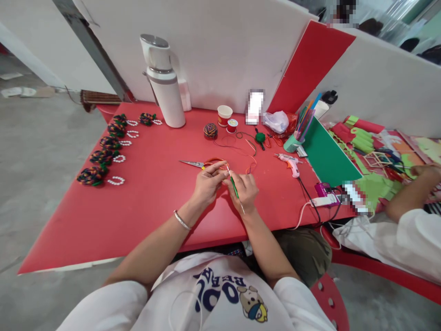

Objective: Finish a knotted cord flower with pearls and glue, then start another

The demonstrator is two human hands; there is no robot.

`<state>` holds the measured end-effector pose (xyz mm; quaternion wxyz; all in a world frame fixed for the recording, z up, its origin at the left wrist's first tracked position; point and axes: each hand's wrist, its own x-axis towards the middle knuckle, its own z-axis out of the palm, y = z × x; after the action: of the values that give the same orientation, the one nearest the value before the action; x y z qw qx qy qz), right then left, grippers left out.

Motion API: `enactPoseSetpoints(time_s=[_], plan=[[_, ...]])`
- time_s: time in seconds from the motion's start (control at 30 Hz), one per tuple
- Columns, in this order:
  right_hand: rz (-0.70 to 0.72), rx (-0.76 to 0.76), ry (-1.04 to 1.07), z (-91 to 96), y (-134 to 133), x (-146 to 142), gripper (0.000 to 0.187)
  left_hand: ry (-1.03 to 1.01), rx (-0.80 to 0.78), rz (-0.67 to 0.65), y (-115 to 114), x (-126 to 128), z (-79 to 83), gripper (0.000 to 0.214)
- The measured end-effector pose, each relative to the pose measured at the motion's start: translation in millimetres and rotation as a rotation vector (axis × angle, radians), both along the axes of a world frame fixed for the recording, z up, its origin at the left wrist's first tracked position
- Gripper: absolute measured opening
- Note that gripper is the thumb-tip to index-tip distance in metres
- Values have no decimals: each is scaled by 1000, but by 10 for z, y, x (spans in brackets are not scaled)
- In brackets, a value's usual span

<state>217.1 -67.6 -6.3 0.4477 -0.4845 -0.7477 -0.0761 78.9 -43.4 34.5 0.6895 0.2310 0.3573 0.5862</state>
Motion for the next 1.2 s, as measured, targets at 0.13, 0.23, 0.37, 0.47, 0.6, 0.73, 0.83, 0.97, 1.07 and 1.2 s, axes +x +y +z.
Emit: enactPoseSetpoints(time_s=[0.13, 0.23, 0.37, 0.47, 0.6, 0.73, 0.83, 0.97, 1.07, 1.2], plan=[[84, -38, 62, -40, 32, 63, 40, -60, -67, -102, 28, -61, 10, 41], [185, -70, 120, -14, 71, 139, 37, -61, -113, -244, 76, -166, 27, 39], [312, -188, 180, 41, 132, 241, 38, -17, -124, -346, 119, -288, 62, 40], [381, -247, 192, 74, 179, 304, 39, 24, -134, -361, 123, -321, 67, 39], [472, -263, 204, 131, 214, 367, 42, 95, -144, -368, 126, -325, 50, 39], [514, -270, 212, 191, 205, 412, 40, 134, -148, -386, 141, -339, 48, 40], [491, -307, 192, 223, 185, 441, 40, 141, -154, -401, 151, -356, 60, 39], [515, -311, 183, 254, 168, 472, 37, 142, -153, -409, 161, -373, 63, 37], [532, -315, 181, 277, 155, 494, 35, 137, -145, -426, 168, -385, 53, 33], [553, -330, 182, 327, 128, 520, 34, 143, -143, -451, 172, -400, 51, 29]])
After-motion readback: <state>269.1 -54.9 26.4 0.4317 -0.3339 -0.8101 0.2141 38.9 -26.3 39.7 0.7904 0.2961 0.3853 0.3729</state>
